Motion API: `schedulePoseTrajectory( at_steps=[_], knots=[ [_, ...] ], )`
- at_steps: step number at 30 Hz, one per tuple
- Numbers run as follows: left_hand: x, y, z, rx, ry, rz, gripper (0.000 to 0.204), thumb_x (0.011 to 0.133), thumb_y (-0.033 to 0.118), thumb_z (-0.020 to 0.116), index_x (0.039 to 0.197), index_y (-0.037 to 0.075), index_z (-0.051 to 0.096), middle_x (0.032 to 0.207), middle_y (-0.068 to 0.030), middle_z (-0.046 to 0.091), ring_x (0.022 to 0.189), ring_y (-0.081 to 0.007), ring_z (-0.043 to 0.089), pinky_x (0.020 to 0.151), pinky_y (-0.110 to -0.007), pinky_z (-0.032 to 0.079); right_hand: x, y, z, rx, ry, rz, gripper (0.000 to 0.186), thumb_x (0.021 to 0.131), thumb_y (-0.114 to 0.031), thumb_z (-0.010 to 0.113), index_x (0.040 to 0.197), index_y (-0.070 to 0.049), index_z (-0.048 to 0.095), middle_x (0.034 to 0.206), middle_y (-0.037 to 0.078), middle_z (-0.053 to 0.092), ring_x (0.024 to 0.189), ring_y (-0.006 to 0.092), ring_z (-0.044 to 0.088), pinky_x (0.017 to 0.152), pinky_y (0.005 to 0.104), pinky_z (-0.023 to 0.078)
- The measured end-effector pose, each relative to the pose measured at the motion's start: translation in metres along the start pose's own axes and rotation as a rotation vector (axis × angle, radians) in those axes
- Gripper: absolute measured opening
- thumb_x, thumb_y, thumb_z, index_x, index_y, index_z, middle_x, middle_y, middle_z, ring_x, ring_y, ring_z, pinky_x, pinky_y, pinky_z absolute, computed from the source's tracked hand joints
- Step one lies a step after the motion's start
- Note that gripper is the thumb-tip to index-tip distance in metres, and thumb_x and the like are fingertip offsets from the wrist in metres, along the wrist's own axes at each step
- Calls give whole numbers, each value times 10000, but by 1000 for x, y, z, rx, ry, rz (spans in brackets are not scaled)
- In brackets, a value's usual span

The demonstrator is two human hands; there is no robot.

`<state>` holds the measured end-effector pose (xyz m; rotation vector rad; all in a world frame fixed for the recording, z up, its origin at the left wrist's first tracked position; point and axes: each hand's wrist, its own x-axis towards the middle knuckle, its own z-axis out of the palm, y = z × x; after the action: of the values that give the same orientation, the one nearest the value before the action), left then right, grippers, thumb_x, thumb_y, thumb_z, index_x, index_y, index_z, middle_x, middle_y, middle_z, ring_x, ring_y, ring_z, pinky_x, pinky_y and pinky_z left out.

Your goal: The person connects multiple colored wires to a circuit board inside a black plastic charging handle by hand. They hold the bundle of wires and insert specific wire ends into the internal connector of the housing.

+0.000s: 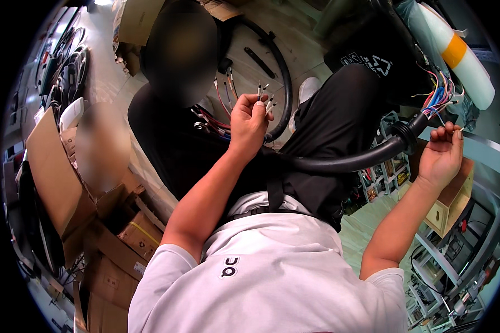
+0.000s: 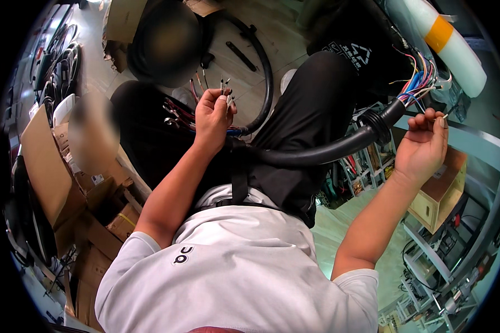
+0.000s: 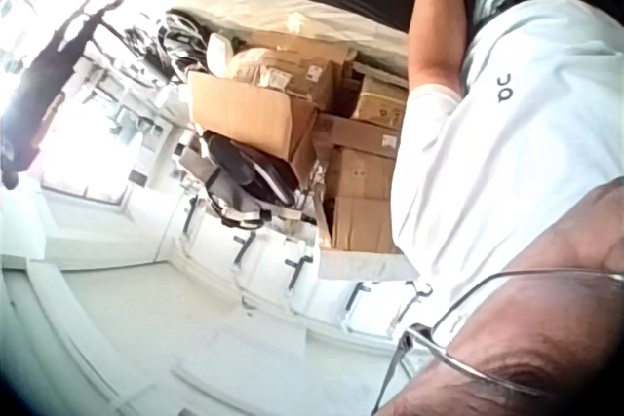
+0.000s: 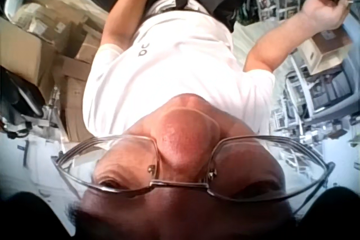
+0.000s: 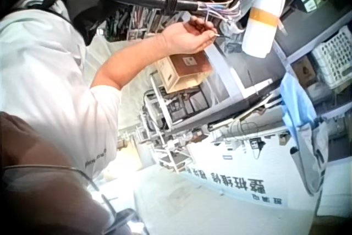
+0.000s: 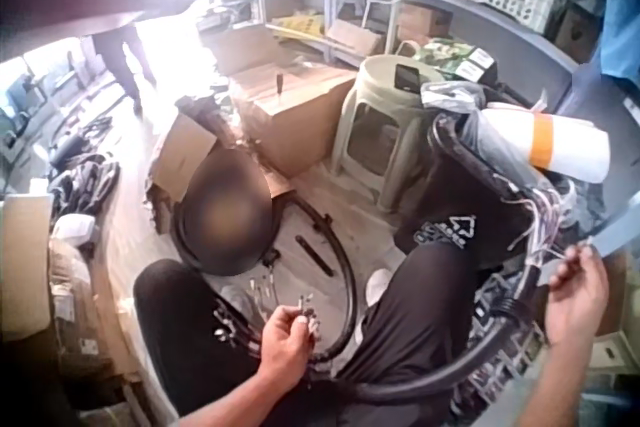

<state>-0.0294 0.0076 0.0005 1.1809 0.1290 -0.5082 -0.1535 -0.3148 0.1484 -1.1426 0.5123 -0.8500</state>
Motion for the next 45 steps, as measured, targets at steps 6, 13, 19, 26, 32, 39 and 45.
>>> schedulePoseTrajectory(
  at_steps=[6, 13, 19, 26, 32, 39, 45],
  knots=[
    [2, 2, 2, -53, -5, -24, 179, 903, 18, 401, 1061, -2, 481, 765, -81, 612, 469, -50, 383, 434, -190, 312, 3, 0, -3, 8, -10, 8, 132, 934, -132, 508, 958, -19, 571, 896, 74, 601, 761, 168, 548, 684, 295, 449],
    [2, 2, 5, 5, -54, 4, 185, 925, 37, 402, 1098, -4, 452, 933, -144, 646, 503, -58, 414, 469, -189, 341, 4, -1, -4, -5, -8, 11, 133, 932, -136, 510, 962, -22, 571, 896, 70, 603, 767, 169, 554, 689, 300, 465],
    [1, 5, 8, 55, -35, -4, 164, 960, 87, 411, 1108, 15, 403, 1038, -148, 642, 572, -59, 487, 509, -182, 393, 5, 0, -2, -21, 26, -1, 131, 927, -135, 513, 963, -23, 572, 886, 70, 610, 764, 172, 561, 694, 302, 471],
    [3, 4, 2, 25, -46, -23, 122, 967, 103, 424, 1057, 33, 380, 1049, -165, 637, 577, -61, 510, 506, -178, 412, 3, 2, 0, -12, 22, 3, 127, 925, -133, 515, 963, -27, 573, 881, 70, 613, 763, 173, 562, 694, 303, 471],
    [1, 1, -2, 71, -35, -23, 125, 953, 91, 443, 1065, 52, 403, 1020, -166, 642, 577, -75, 496, 507, -185, 405, 4, 8, -10, 38, 57, 20, 128, 926, -136, 527, 936, -18, 578, 870, 73, 608, 757, 166, 555, 688, 299, 465],
    [0, 0, 8, 97, -15, 30, 112, 952, 95, 464, 1046, 65, 411, 978, -158, 649, 530, -59, 453, 461, -186, 372, 1, 6, 10, 38, 37, -75, 109, 924, -120, 538, 949, -21, 578, 817, 79, 626, 697, 150, 598, 624, 278, 520],
    [1, -1, 15, 107, -19, 33, 111, 954, 109, 485, 1023, 84, 402, 969, -153, 656, 532, -65, 464, 473, -180, 374, -2, 4, 2, 79, 15, -80, 120, 943, -130, 513, 954, -24, 568, 844, 76, 627, 723, 152, 604, 651, 288, 527]
  ],
)
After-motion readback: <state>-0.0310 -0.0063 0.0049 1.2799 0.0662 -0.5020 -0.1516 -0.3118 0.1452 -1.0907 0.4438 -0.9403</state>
